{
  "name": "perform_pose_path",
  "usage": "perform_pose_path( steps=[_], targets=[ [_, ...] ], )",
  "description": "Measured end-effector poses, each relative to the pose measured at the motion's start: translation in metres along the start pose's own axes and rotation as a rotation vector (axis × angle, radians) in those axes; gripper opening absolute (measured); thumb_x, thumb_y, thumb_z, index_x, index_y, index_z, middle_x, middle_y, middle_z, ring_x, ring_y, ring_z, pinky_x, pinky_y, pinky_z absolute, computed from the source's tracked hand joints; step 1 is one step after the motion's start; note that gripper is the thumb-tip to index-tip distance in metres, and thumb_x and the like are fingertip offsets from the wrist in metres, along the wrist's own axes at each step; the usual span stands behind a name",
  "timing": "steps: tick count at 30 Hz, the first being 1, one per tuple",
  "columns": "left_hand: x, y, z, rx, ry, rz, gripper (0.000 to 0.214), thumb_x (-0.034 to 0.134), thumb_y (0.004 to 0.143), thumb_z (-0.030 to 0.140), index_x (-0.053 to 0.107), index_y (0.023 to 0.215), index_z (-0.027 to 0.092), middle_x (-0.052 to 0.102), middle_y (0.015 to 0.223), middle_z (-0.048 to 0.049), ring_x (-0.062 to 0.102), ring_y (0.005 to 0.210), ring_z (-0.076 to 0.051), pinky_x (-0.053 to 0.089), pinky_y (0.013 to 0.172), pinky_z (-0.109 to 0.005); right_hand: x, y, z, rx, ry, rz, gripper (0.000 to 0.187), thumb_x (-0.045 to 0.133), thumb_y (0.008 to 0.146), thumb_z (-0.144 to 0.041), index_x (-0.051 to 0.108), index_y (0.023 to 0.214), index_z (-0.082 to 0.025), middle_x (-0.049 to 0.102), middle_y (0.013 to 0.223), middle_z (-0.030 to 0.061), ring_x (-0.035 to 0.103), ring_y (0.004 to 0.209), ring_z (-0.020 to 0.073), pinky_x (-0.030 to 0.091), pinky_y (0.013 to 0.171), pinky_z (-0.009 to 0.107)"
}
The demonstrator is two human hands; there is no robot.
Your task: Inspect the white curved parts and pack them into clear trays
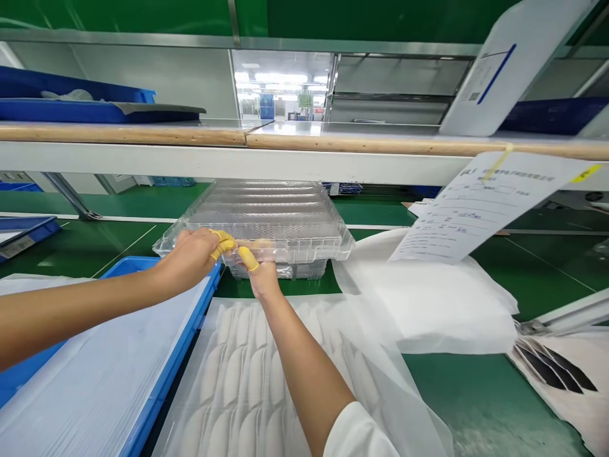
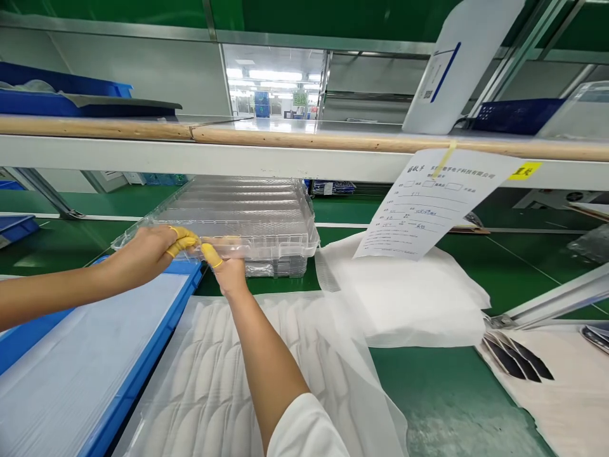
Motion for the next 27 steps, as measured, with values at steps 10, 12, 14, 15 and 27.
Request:
perform_pose_path(
  steps=[10,12,14,15,27],
  targets=[
    [0.030,-0.034,0.022,0.161,-0.089,-0.185,0.027,0.046,0.082,0.010,0.070,0.092,0.019,0.067,0.087,-0.0102,0.065,0.088,-0.026,0.050,0.068,-0.032,-0.012,-0.047,0.022,0.109,0.194,0.081,0.033,0.078,0.061,-0.029,0.057,0.086,-0.024,0.072,0.087,-0.0028,0.070,0.084,0.0205,0.062,0.072,0.039],
    [0.037,-0.039,0.022,0.192,-0.130,-0.173,0.029,0.043,0.084,0.013,0.071,0.093,0.018,0.067,0.087,-0.0104,0.064,0.080,-0.024,0.050,0.064,-0.032,-0.018,-0.059,0.025,0.089,0.202,0.117,0.038,0.079,0.063,-0.030,0.054,0.091,-0.026,0.071,0.092,-0.0041,0.070,0.086,0.0189,0.062,0.073,0.038],
    [0.038,-0.044,0.018,0.216,-0.184,-0.106,0.029,0.041,0.086,0.019,0.070,0.085,0.018,0.067,0.085,-0.0103,0.063,0.081,-0.023,0.051,0.067,-0.032,-0.019,-0.066,0.028,0.075,0.193,0.124,0.041,0.081,0.063,-0.033,0.053,0.093,-0.026,0.071,0.094,-0.0039,0.069,0.085,0.0184,0.062,0.073,0.038],
    [0.037,-0.047,0.016,0.225,-0.213,-0.069,0.030,0.040,0.087,0.022,0.069,0.080,0.018,0.067,0.084,-0.0100,0.063,0.083,-0.023,0.052,0.071,-0.033,-0.018,-0.067,0.029,0.072,0.185,0.118,0.043,0.082,0.062,-0.034,0.054,0.093,-0.026,0.071,0.093,-0.0036,0.069,0.083,0.0182,0.062,0.073,0.038],
    [-0.069,-0.057,0.005,0.484,-0.376,0.256,0.045,0.043,0.094,0.052,0.074,0.105,0.021,0.067,0.081,-0.0063,0.058,0.078,-0.021,0.049,0.070,-0.033,-0.037,-0.061,0.053,0.014,0.128,0.177,0.046,0.089,0.059,-0.032,0.048,0.078,-0.025,0.062,0.071,-0.0105,0.063,0.066,0.0114,0.062,0.073,0.037]
  ],
)
Point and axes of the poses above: each hand's wrist, its own y-axis towards the middle knuckle, its own x-axis out of the palm, z = x × y, the point moved 7 cm from there along y, towards the middle knuckle
